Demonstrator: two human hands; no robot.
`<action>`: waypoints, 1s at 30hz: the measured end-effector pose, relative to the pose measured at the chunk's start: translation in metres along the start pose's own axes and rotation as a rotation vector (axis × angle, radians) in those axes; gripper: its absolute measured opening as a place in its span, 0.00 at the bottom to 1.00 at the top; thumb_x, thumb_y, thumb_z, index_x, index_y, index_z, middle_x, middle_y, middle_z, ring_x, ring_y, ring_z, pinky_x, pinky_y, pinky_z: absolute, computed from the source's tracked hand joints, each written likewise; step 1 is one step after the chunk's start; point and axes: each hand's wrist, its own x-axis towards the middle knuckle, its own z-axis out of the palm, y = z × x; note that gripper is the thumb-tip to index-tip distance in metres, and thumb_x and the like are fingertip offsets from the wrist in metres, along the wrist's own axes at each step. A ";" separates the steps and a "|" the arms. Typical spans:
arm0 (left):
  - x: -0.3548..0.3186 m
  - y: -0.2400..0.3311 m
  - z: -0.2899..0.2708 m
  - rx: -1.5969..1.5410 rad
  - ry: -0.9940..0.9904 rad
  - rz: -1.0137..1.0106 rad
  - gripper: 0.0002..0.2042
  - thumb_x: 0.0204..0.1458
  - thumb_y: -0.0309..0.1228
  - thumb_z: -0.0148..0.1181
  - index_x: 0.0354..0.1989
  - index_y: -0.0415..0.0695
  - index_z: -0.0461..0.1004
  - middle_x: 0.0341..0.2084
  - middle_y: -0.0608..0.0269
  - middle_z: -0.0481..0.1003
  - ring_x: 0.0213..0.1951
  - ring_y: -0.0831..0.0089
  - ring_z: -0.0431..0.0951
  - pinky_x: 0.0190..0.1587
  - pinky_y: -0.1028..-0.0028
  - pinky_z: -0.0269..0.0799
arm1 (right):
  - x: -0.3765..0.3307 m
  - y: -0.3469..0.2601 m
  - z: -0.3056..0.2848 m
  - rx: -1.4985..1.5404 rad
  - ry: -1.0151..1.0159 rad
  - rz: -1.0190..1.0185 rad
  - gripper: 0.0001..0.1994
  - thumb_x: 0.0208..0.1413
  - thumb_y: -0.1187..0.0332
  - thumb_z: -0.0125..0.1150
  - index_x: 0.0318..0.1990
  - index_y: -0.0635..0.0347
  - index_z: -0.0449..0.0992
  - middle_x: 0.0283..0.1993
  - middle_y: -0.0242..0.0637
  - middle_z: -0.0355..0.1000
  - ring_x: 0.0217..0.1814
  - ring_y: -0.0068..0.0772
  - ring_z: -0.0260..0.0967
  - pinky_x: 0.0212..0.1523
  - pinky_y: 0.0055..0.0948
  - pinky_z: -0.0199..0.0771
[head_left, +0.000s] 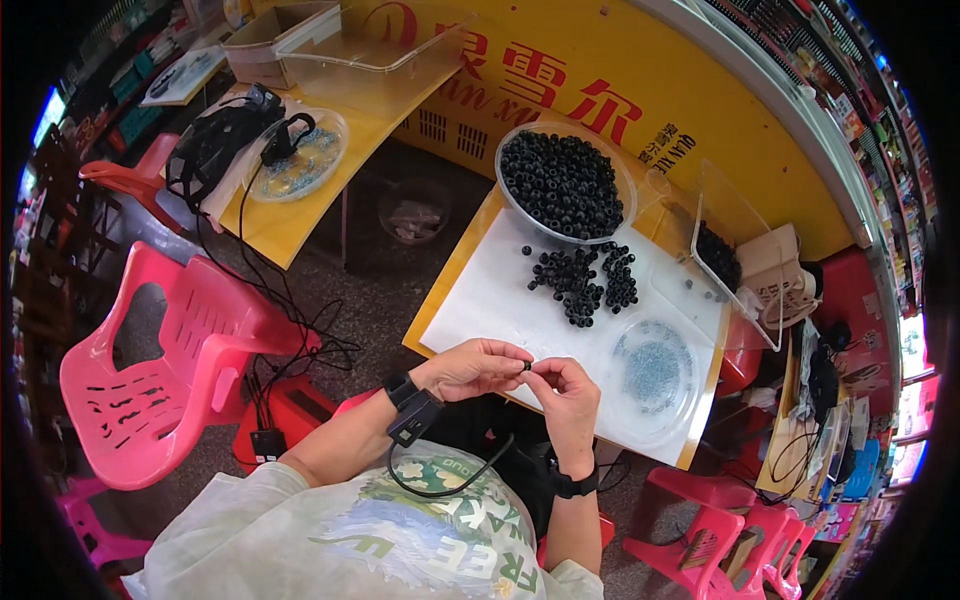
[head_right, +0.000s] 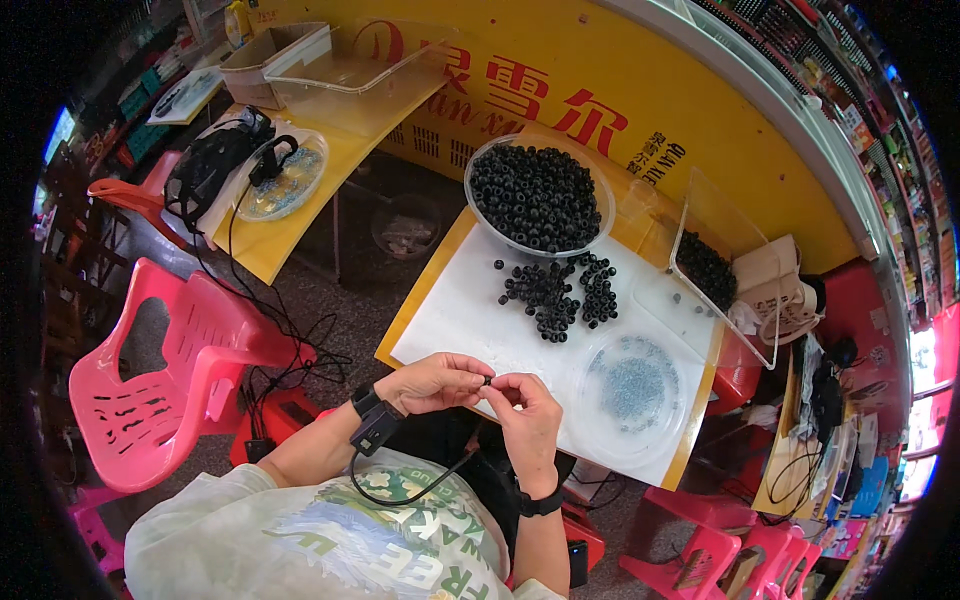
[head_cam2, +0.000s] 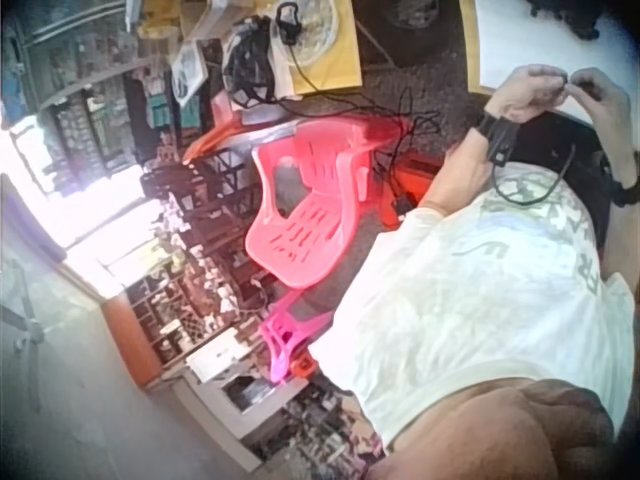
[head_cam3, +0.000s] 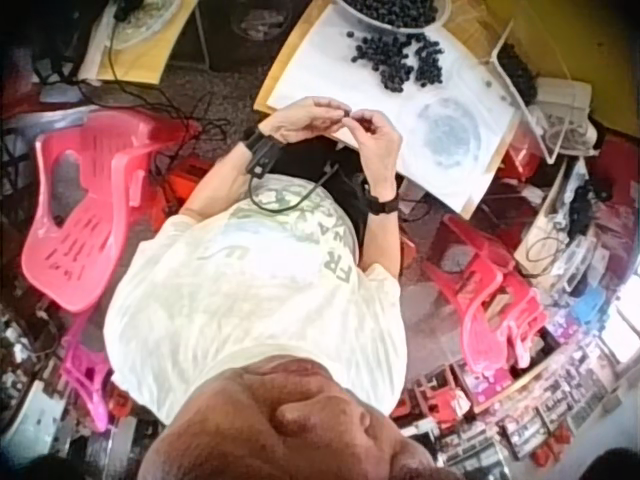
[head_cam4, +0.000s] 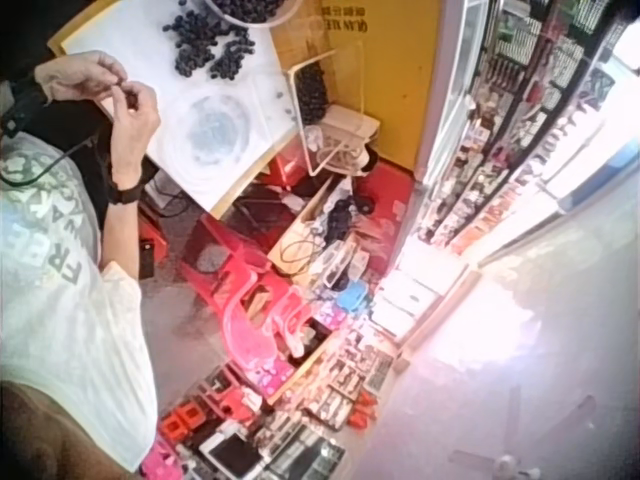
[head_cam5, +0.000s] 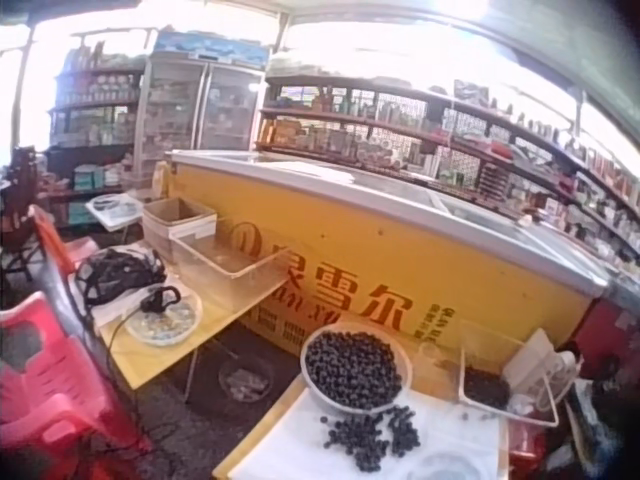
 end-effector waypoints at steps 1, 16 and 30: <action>0.000 -0.001 0.000 0.001 0.006 -0.002 0.12 0.57 0.24 0.61 0.49 0.39 0.75 0.41 0.60 0.79 0.42 0.75 0.81 0.48 0.77 0.80 | -0.001 -0.002 0.002 -0.015 0.015 -0.020 0.06 0.52 0.78 0.68 0.36 0.66 0.77 0.30 0.29 0.75 0.30 0.13 0.68 0.32 0.14 0.68; 0.006 -0.008 0.001 -0.172 -0.025 -0.080 0.12 0.59 0.25 0.59 0.51 0.40 0.72 0.43 0.58 0.77 0.43 0.73 0.79 0.46 0.79 0.80 | 0.043 0.022 -0.021 0.239 -0.088 0.168 0.10 0.57 0.73 0.62 0.46 0.64 0.77 0.35 0.27 0.71 0.35 0.18 0.67 0.38 0.21 0.69; -0.001 0.000 0.010 -0.351 -0.022 0.006 0.12 0.61 0.22 0.55 0.52 0.38 0.69 0.43 0.55 0.74 0.44 0.70 0.79 0.47 0.77 0.82 | 0.102 0.052 -0.038 -0.754 0.186 -0.122 0.08 0.51 0.69 0.65 0.38 0.62 0.80 0.38 0.44 0.71 0.40 0.48 0.72 0.42 0.41 0.72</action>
